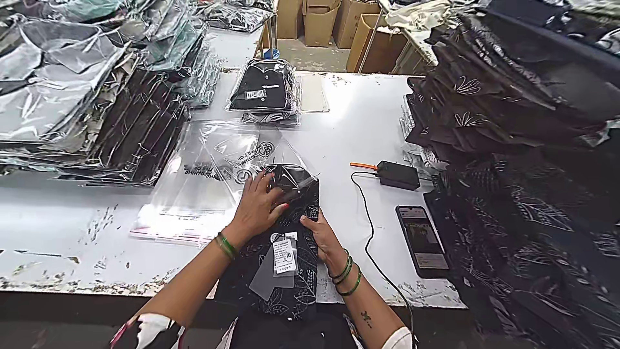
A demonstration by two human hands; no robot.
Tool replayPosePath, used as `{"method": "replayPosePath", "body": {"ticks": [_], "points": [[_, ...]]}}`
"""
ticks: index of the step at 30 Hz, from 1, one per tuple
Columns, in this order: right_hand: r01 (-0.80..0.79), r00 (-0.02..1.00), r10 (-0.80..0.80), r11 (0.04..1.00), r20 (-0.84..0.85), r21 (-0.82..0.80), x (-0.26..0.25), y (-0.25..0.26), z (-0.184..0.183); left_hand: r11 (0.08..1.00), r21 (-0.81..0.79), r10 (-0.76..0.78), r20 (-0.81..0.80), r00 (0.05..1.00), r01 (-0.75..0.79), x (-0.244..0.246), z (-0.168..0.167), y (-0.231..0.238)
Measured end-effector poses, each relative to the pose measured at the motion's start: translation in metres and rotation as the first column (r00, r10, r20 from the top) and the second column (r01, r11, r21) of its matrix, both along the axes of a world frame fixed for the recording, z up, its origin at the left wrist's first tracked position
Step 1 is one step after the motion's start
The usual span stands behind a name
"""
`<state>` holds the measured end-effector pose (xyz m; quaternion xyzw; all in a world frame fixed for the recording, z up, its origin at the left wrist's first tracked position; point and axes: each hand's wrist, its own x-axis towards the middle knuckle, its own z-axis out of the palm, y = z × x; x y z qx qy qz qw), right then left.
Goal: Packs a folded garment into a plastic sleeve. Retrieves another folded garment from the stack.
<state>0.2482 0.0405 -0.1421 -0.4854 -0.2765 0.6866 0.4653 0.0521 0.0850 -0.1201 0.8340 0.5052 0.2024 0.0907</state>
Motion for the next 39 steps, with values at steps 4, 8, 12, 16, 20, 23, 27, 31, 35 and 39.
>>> {"method": "replayPosePath", "body": {"ticks": [4,8,12,16,20,23,27,31,35,39], "points": [[-0.082,0.996,0.079,0.993,0.030,0.089,-0.005,0.007,0.003,0.977,-0.210,-0.056,-0.063,0.996,0.042,0.036,0.032,0.040],[-0.200,0.969,0.172,0.967,0.175,0.157,-0.004,0.013,0.001,0.999,-0.028,-0.033,-0.053,0.998,0.031,0.057,0.039,0.058],[-0.367,0.862,0.252,0.909,0.440,0.199,-0.003,0.020,0.013,1.000,-0.015,-0.001,-0.040,0.999,0.000,0.064,0.057,0.068],[-0.532,0.656,0.333,0.841,0.678,0.102,-0.006,0.023,0.042,0.983,-0.154,0.080,-0.135,0.988,-0.101,0.067,0.076,0.068],[-0.566,0.585,0.354,0.822,0.729,0.055,-0.010,0.023,0.054,0.999,-0.018,-0.029,-0.173,0.985,0.026,0.067,0.070,0.054],[-0.406,0.793,0.222,0.887,0.568,0.220,-0.010,0.021,0.030,0.968,0.157,-0.164,-0.181,0.970,0.193,0.066,0.053,0.023],[-0.005,0.918,-0.094,0.969,0.385,0.249,-0.019,0.012,0.002,0.893,0.341,-0.247,-0.174,0.953,0.294,0.057,0.020,-0.018],[0.083,0.881,-0.222,0.942,0.417,0.327,-0.011,0.016,-0.023,0.925,0.379,-0.048,0.030,0.998,0.033,0.010,-0.003,-0.037],[0.141,0.875,-0.339,0.862,0.347,0.487,0.005,0.013,-0.019,0.890,-0.202,0.452,0.268,0.851,-0.409,-0.057,-0.013,-0.047],[0.107,0.753,-0.402,0.856,0.520,0.506,0.024,0.011,-0.024,0.834,-0.349,0.531,0.304,0.791,-0.427,-0.041,-0.030,-0.061]]}}
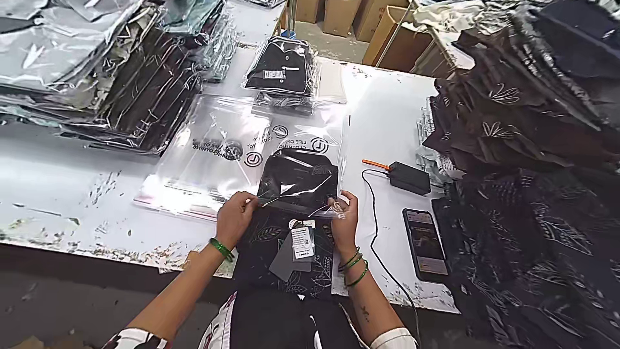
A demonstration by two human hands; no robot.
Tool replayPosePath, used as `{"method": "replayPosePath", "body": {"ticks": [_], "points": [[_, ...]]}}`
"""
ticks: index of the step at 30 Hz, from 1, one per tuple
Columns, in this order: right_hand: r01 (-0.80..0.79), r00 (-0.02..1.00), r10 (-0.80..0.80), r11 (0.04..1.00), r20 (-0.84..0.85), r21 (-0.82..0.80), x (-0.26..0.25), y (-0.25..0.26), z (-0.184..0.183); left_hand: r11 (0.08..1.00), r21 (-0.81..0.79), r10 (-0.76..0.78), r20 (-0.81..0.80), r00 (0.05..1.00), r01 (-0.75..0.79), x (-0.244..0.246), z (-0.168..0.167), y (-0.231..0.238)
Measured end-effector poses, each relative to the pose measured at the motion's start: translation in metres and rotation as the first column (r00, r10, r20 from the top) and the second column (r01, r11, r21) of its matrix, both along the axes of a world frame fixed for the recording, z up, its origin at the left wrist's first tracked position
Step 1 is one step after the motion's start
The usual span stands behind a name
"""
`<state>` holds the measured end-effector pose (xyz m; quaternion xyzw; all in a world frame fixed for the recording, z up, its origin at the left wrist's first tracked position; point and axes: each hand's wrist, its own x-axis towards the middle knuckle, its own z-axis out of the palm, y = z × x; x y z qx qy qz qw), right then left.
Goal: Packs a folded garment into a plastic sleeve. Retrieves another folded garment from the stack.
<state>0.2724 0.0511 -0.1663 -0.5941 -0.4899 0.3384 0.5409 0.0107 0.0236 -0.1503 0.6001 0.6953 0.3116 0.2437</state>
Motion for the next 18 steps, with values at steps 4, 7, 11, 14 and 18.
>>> {"method": "replayPosePath", "body": {"ticks": [4,7,11,14,18], "points": [[0.052,0.938,-0.046,0.999,0.342,-0.008,0.017,-0.002,-0.002,0.948,-0.317,-0.027,-0.123,0.992,-0.013,0.015,0.026,-0.006],[0.027,0.908,-0.055,0.997,0.415,0.073,0.022,0.000,-0.013,0.881,-0.473,-0.134,-0.281,0.950,-0.016,0.008,0.037,-0.016],[0.035,0.907,-0.063,0.997,0.417,0.074,0.018,0.000,-0.013,0.891,-0.453,-0.102,-0.175,0.979,0.012,-0.001,0.031,-0.017],[0.050,0.907,-0.074,0.996,0.414,0.068,0.018,-0.002,-0.011,0.947,-0.321,-0.073,-0.158,0.985,0.019,0.017,0.036,-0.014],[0.046,0.885,-0.082,0.995,0.458,0.090,0.018,-0.002,-0.011,0.956,-0.289,-0.078,-0.085,0.993,0.051,0.036,0.024,-0.007]]}}
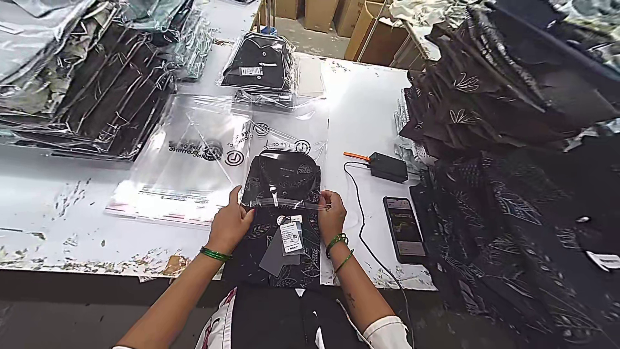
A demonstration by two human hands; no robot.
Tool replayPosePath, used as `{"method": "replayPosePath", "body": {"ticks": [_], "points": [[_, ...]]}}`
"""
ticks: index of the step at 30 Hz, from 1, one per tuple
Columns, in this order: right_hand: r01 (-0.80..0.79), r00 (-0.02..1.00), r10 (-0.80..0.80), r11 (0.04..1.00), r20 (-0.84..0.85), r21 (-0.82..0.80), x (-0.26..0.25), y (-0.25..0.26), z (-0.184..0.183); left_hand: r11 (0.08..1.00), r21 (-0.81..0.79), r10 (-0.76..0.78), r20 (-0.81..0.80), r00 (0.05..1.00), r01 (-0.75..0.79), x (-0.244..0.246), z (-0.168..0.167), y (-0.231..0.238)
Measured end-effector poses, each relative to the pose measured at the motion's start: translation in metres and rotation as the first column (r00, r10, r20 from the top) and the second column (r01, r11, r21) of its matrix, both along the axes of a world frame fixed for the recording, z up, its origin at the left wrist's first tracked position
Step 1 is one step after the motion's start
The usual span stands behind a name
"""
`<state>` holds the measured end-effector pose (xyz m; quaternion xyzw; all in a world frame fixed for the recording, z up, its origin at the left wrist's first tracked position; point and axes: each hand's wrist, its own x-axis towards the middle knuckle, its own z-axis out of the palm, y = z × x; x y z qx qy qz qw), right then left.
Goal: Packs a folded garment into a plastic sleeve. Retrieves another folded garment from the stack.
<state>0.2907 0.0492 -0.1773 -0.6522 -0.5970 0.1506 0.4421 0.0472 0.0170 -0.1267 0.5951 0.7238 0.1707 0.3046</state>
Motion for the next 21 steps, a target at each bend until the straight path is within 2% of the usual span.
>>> {"method": "replayPosePath", "body": {"ticks": [4,7,9,15,18,21], "points": [[-0.003,1.000,0.003,1.000,-0.012,0.013,0.002,0.002,-0.001,0.970,0.218,0.085,0.129,0.988,-0.112,0.002,-0.022,-0.006],[-0.006,1.000,0.006,1.000,-0.028,0.001,0.002,0.002,0.000,0.898,0.396,0.140,0.154,0.978,-0.191,0.007,-0.032,-0.005],[0.000,0.999,0.000,1.000,-0.033,-0.004,0.001,0.001,0.001,0.862,0.451,0.178,0.156,0.972,-0.231,0.010,-0.038,0.001],[-0.046,0.999,0.046,0.999,-0.015,0.002,0.006,-0.005,0.006,0.781,0.490,0.189,0.407,0.894,-0.388,0.013,-0.046,-0.001],[-0.130,0.989,0.133,0.990,0.065,-0.054,0.012,-0.039,0.012,0.752,0.570,0.179,0.306,0.935,-0.331,0.006,-0.045,-0.037],[-0.198,0.974,0.196,0.980,0.111,0.004,0.023,-0.090,0.004,0.747,0.629,0.153,0.149,0.977,-0.213,-0.006,-0.044,-0.096]]}}
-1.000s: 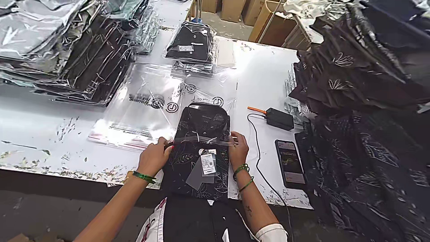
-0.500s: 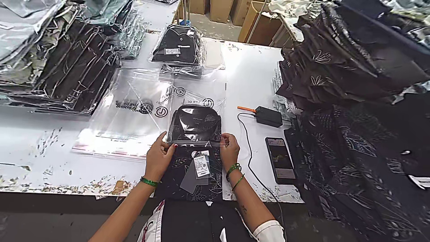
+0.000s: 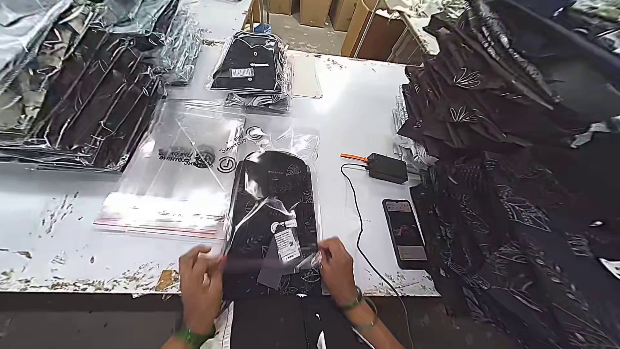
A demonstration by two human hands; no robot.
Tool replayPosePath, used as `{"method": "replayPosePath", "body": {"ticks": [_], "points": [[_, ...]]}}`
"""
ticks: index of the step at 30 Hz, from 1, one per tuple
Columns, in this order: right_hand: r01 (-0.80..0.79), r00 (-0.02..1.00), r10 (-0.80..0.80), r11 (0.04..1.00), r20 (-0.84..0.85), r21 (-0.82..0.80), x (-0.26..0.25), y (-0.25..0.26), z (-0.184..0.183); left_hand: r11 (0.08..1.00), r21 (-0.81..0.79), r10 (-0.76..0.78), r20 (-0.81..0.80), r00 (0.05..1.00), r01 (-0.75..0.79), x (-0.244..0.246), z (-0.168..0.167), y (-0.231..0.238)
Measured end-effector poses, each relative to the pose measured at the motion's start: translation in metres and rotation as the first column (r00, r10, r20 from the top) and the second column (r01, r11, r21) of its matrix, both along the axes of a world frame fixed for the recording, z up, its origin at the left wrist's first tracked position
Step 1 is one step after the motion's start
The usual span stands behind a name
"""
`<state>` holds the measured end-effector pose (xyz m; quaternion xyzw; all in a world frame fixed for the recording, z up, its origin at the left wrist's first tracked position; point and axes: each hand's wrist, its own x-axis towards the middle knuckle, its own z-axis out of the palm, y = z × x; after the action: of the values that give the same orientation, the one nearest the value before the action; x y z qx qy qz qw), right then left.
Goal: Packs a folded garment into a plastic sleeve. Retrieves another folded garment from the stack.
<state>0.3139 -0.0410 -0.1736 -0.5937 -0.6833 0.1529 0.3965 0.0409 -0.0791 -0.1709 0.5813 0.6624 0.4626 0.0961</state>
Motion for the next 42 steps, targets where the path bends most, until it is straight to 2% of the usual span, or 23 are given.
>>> {"method": "replayPosePath", "body": {"ticks": [2,4,6,9,12,14,16,19,20,21,22,23,25,26,27,28,30,33,35,37,39,41,42], "points": [[-0.025,0.995,0.026,1.000,-0.097,0.003,0.009,-0.026,-0.004,0.997,-0.033,-0.074,0.044,0.996,0.075,-0.007,-0.006,-0.037],[-0.019,0.970,-0.006,0.995,-0.243,-0.102,0.014,-0.038,-0.001,0.977,-0.141,-0.117,0.270,0.956,0.159,-0.010,-0.007,-0.058],[0.007,0.929,-0.117,0.955,-0.352,-0.297,0.011,-0.040,0.007,0.932,-0.321,0.013,0.495,0.869,0.169,-0.003,0.006,-0.057],[-0.005,0.774,-0.387,0.788,-0.501,-0.616,0.005,-0.030,0.017,0.800,-0.560,0.327,0.707,0.627,0.215,0.007,0.037,-0.035],[-0.200,0.550,-0.589,0.595,-0.592,-0.778,0.001,-0.026,0.038,0.632,-0.624,0.390,0.768,0.508,0.459,0.009,0.052,-0.029],[-0.344,0.344,-0.702,0.523,-0.623,-0.780,-0.003,-0.027,0.043,0.563,-0.590,0.394,0.807,0.440,0.579,0.008,0.049,-0.026],[-0.437,0.120,-0.762,0.535,-0.636,-0.723,-0.005,-0.028,0.041,0.624,-0.490,0.339,0.871,0.355,0.609,0.011,0.048,-0.027],[-0.515,-0.058,-0.739,0.598,-0.671,-0.614,-0.010,-0.028,0.041,0.626,-0.146,-0.060,0.970,0.234,0.766,0.016,0.029,-0.035],[-0.530,-0.089,-0.721,0.619,-0.688,-0.580,-0.012,-0.027,0.042,0.572,-0.108,-0.242,0.925,0.293,0.813,0.020,0.025,-0.035],[-0.522,-0.108,-0.702,0.643,-0.704,-0.560,-0.013,-0.024,0.043,0.522,-0.160,-0.424,0.804,0.418,0.838,0.023,0.024,-0.032],[-0.490,-0.117,-0.688,0.667,-0.717,-0.560,-0.014,-0.021,0.046,0.525,-0.282,-0.569,0.585,0.578,0.803,0.028,0.026,-0.027],[-0.445,-0.122,-0.676,0.692,-0.727,-0.569,-0.015,-0.018,0.048,0.555,-0.380,-0.674,0.316,0.668,0.740,0.034,0.025,-0.021],[-0.356,-0.116,-0.660,0.726,-0.742,-0.589,-0.017,-0.019,0.053,0.651,-0.488,-0.707,-0.111,0.698,0.582,0.048,0.021,-0.009],[-0.330,-0.119,-0.652,0.738,-0.749,-0.589,-0.018,-0.022,0.054,0.670,-0.550,-0.693,-0.225,0.685,0.498,0.055,0.022,-0.004],[-0.317,-0.127,-0.644,0.747,-0.754,-0.584,-0.020,-0.027,0.053,0.642,-0.642,-0.698,-0.262,0.667,0.419,0.062,0.028,0.002],[-0.318,-0.154,-0.634,0.758,-0.758,-0.570,-0.021,-0.032,0.050,0.534,-0.769,-0.731,-0.211,0.649,0.352,0.068,0.037,0.009],[-0.355,-0.230,-0.614,0.775,-0.755,-0.522,-0.023,-0.041,0.041,0.415,-0.855,-0.763,-0.140,0.631,0.313,0.073,0.044,0.017],[-0.466,-0.226,-0.644,0.730,-0.731,-0.500,-0.033,-0.040,0.038,0.388,-0.856,-0.772,-0.100,0.627,0.342,0.071,0.044,0.017],[-0.413,-0.102,-0.674,0.698,-0.732,-0.585,-0.051,-0.024,0.049,0.392,-0.851,-0.780,-0.107,0.617,0.348,0.069,0.042,0.016],[-0.276,0.020,-0.632,0.741,-0.774,-0.612,-0.068,0.002,0.053,0.402,-0.836,-0.775,-0.093,0.625,0.374,0.068,0.039,0.018],[-0.131,-0.009,-0.630,0.771,-0.777,-0.624,-0.083,0.035,0.047,0.335,-0.867,-0.800,-0.055,0.598,0.369,0.070,0.045,0.025],[-0.145,-0.061,-0.602,0.794,-0.796,-0.590,-0.089,0.046,0.040,0.373,-0.843,-0.779,-0.057,0.624,0.388,0.069,0.044,0.026],[-0.160,-0.076,-0.598,0.797,-0.798,-0.582,-0.088,0.048,0.036,0.343,-0.863,-0.777,-0.039,0.628,0.370,0.070,0.048,0.027]]}}
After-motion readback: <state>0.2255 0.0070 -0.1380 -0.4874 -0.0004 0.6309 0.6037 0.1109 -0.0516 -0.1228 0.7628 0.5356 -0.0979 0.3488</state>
